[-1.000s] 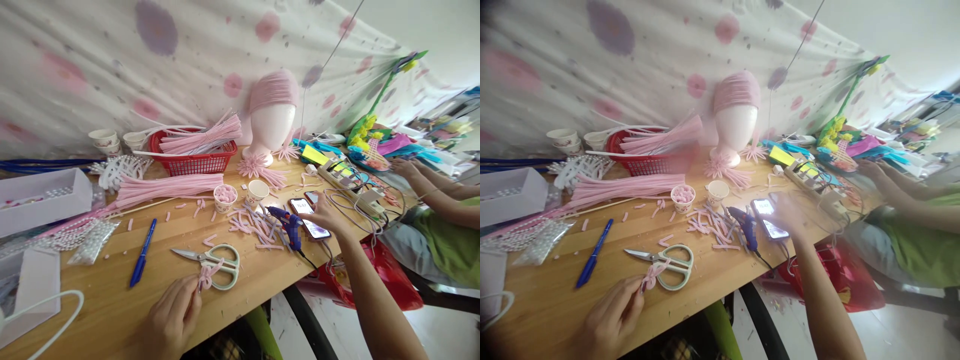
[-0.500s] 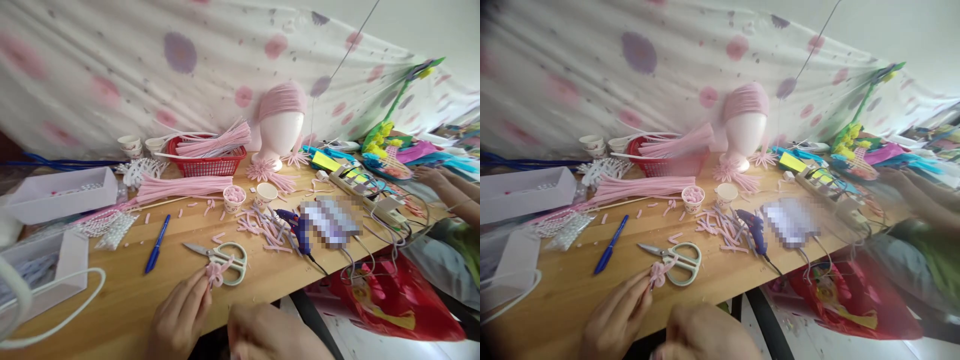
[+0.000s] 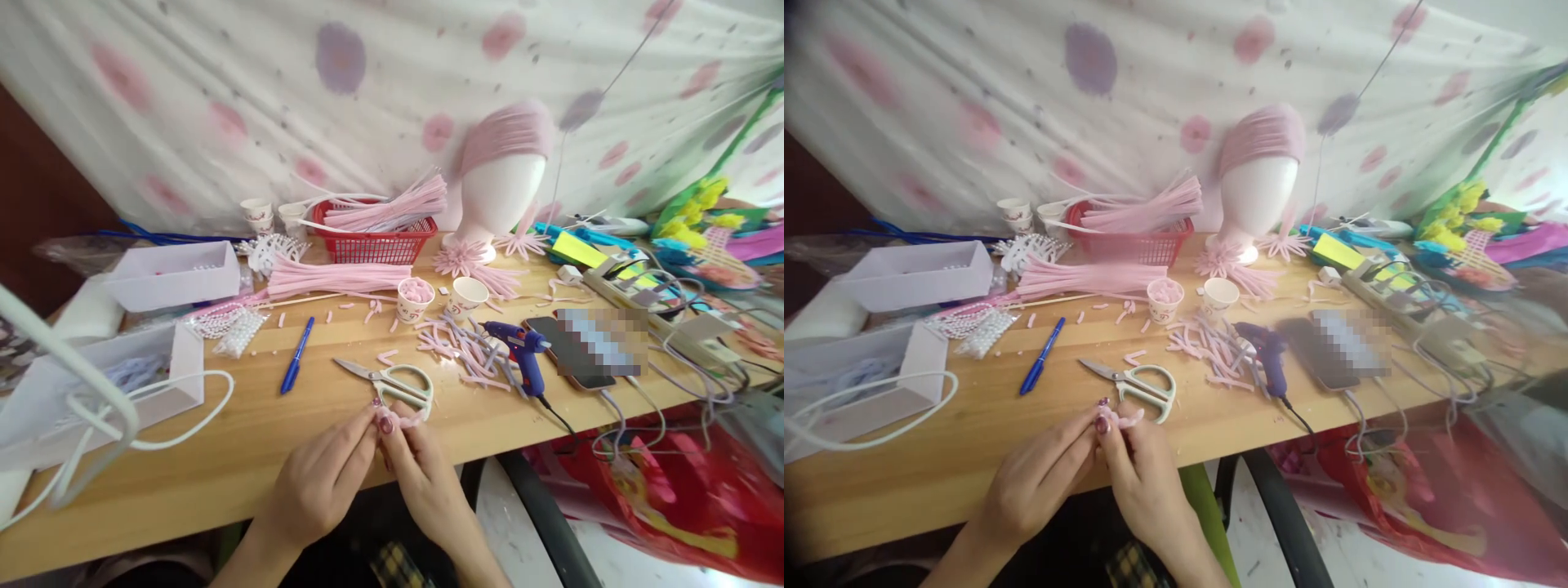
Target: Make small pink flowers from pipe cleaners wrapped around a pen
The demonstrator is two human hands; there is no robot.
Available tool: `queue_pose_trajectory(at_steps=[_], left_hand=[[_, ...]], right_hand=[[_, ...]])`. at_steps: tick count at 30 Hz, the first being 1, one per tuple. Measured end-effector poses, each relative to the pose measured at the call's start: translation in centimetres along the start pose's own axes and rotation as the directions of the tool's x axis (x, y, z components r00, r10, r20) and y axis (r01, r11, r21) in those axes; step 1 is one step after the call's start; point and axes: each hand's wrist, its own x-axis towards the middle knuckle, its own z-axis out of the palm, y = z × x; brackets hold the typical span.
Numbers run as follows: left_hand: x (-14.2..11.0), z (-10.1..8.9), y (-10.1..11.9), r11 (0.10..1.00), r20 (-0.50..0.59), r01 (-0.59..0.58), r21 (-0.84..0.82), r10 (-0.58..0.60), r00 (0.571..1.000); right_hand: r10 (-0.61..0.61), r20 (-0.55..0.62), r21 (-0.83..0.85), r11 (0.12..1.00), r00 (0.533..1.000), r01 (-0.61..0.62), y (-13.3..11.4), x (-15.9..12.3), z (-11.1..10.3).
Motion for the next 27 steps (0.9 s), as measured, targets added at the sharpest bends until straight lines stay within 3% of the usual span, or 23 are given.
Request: queue_pose_trajectory(at_steps=[2, 5, 8, 11, 14, 17, 21, 27], left_hand=[[0.1, -0.2, -0.1, 1.0, 0.016, -0.015, 0.008, 0.015, 1.0], [0.1, -0.3, -0.1, 0.998, 0.007, 0.06, 0.012, -0.06, 0.998], [-0.2, -0.4, 0.2, 0.98, 0.025, 0.195, -0.032, -0.194, 0.981], [-0.7, -0.4, 0.4, 0.966, 0.074, 0.254, -0.051, -0.25, 0.966], [-1.1, -0.4, 0.2, 0.986, 0.072, 0.168, -0.002, -0.168, 0.983], [-1.0, -0.5, -0.4, 0.999, 0.106, 0.044, 0.013, -0.045, 0.993], [-0.9, -0.4, -1.2, 0.999, 0.117, -0.036, 0.033, 0.032, 0.993], [-0.9, 0.0, -1.3, 1.0, 0.05, -0.016, 0.023, 0.015, 0.999]], right_hand=[[-0.032, -0.039, 0.003, 0.999, 0.999, 0.032, 0.5, 0.3, 0.5], [-0.06, -0.062, 0.093, 0.994, 0.996, 0.065, 1.0, 0.5, 1.0], [-0.005, 0.014, 0.25, 0.968, 1.0, 0.002, 1.2, 0.5, 1.1], [0.021, 0.103, 0.32, 0.946, 0.994, -0.053, 1.2, 0.8, 0.9], [0.098, 0.176, 0.326, 0.933, 0.979, -0.152, 1.2, 1.1, 0.7], [0.19, 0.168, 0.333, 0.912, 0.967, -0.237, 1.1, 1.4, 0.6], [0.146, 0.118, 0.279, 0.944, 0.982, -0.174, 0.9, 1.6, 0.8], [0.031, 0.078, 0.191, 0.98, 0.997, -0.045, 0.9, 1.9, 0.8]])
